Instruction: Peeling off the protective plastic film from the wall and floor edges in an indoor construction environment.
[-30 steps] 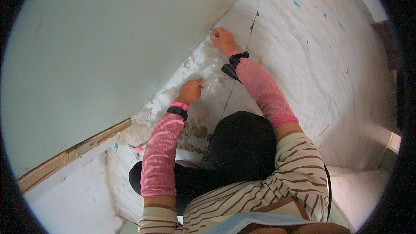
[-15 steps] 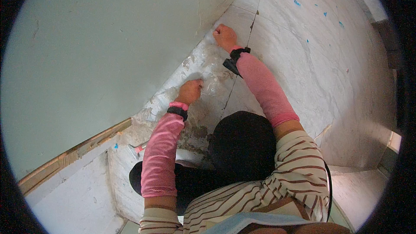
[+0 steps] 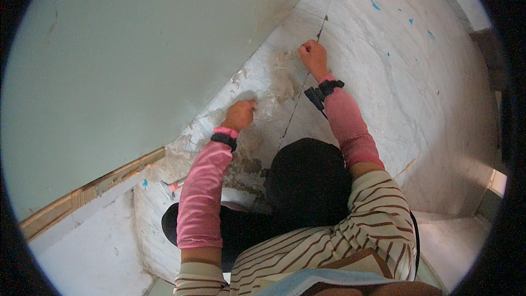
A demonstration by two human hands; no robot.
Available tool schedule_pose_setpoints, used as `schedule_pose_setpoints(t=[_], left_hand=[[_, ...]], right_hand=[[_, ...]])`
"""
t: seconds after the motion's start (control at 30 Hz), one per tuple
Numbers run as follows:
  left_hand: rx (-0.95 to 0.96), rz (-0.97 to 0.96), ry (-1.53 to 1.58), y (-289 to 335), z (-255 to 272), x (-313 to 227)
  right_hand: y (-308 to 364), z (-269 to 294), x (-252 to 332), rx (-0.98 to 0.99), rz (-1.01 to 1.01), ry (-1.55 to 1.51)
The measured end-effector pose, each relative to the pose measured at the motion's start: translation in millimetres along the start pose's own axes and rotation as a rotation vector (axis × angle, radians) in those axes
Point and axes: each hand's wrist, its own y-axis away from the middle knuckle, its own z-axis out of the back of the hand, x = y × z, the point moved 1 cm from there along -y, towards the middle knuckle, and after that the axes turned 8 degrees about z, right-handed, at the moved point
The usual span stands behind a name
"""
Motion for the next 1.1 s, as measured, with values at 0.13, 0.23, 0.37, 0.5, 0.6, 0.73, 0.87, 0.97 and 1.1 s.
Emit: schedule_pose_setpoints(t=[0.13, 0.23, 0.37, 0.5, 0.6, 0.73, 0.87, 0.97, 1.1], left_hand=[[-0.02, 0.005, 0.046, -1.7, -3.2, -3.3], [-0.037, 0.022, 0.033, -0.6, -0.9, -4.9], [-0.03, 0.023, 0.036, 3.2, -4.7, 5.3], [-0.06, -0.043, 0.033, -1.3, -5.1, -18.1], [-0.062, -0.023, 0.036, 6.1, 1.0, -15.1], [-0.033, 0.031, 0.004, 10.5, 2.6, -9.5], [0.024, 0.022, -0.014, 5.0, 3.2, -13.9], [-0.018, 0.008, 0.053, 1.6, -0.9, -16.3], [-0.027, 0.043, 0.025, 12.4, 0.6, 2.3]], right_hand=[[22.7, 13.8, -13.7, 0.053, -0.068, 0.007], [22.8, 6.1, -0.5, 0.116, -0.026, -0.071], [11.8, -35.5, 36.4, 0.315, 0.011, -0.234], [-1.1, -78.9, 18.6, 0.291, -0.155, -0.439], [-5.8, -104.2, 32.3, 0.336, -0.324, -0.715], [-9.2, -115.0, 39.1, 0.363, -0.332, -0.559], [-9.2, -115.2, 31.4, 0.362, -0.228, -0.457], [-10.1, -110.1, 31.3, 0.302, -0.148, -0.416], [10.4, -107.7, 76.2, 0.634, 0.136, -0.414]])
